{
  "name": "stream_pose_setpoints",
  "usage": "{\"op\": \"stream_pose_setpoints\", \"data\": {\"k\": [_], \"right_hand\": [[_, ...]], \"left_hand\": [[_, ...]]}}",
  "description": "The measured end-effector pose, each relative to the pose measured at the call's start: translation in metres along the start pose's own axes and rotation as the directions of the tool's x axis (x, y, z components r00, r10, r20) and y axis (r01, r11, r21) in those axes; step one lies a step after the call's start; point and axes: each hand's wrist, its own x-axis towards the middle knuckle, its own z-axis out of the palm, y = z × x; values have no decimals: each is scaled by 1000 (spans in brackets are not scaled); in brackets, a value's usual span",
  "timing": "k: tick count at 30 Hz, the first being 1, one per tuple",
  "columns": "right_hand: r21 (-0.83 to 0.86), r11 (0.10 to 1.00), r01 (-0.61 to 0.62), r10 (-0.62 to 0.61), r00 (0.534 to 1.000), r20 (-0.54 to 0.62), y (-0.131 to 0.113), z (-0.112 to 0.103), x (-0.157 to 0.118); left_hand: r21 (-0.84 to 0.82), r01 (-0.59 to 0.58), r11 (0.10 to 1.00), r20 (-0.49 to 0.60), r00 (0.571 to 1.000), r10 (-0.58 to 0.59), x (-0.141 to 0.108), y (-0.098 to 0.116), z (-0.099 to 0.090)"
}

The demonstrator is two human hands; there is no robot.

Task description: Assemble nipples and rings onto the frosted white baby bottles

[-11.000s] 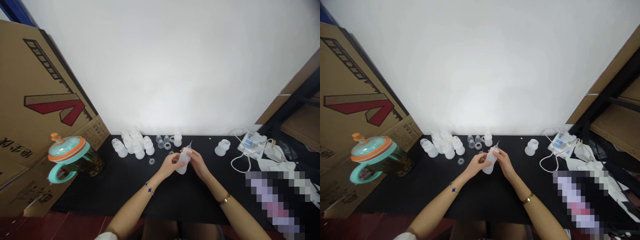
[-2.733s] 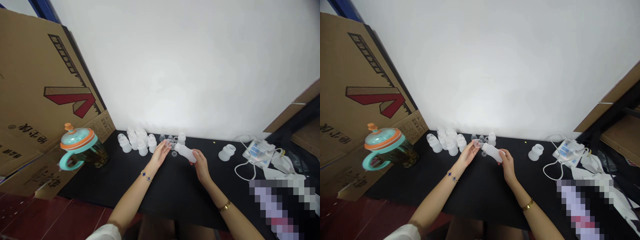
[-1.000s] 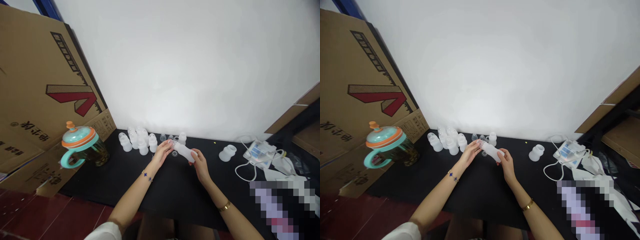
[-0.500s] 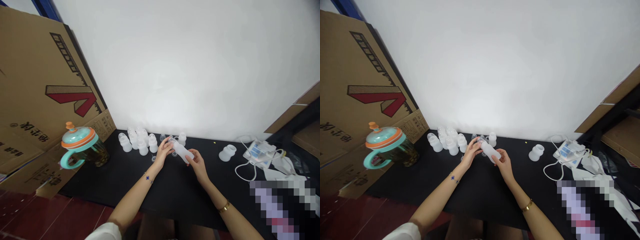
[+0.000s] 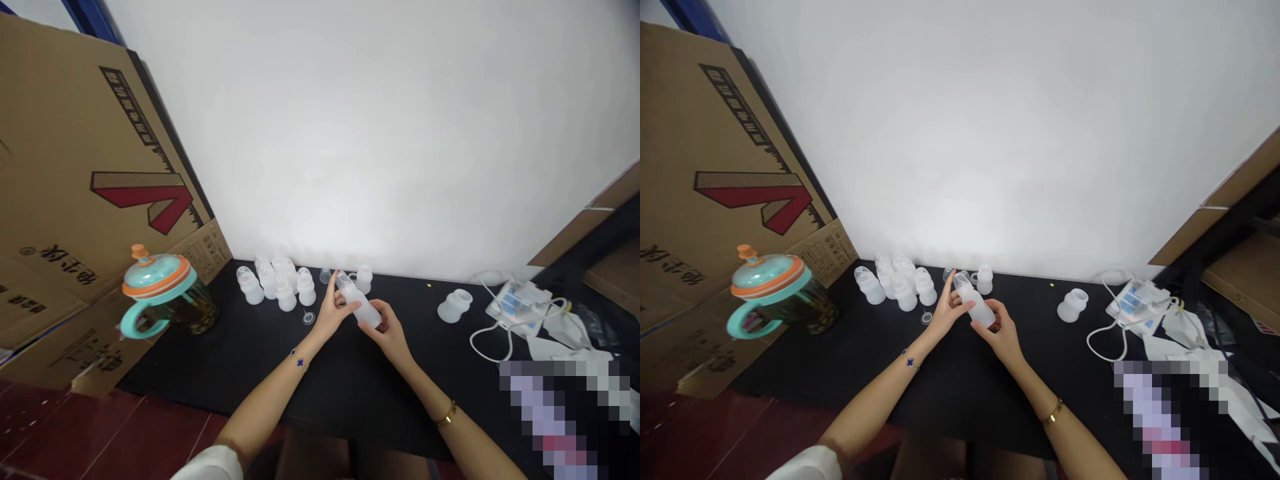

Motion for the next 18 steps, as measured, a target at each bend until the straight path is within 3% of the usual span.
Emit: {"op": "stream_pose_setpoints", "data": {"k": [8, 18], "right_hand": [[-231, 969, 90, -82, 996, 45, -2, 0, -4], [-277, 955, 109, -103, 994, 38, -7, 0, -6]], "left_hand": [[93, -16, 996, 2, 1000, 16, -6, 2, 3], [211, -20, 977, -28, 999, 26, -10, 12, 6]]}}
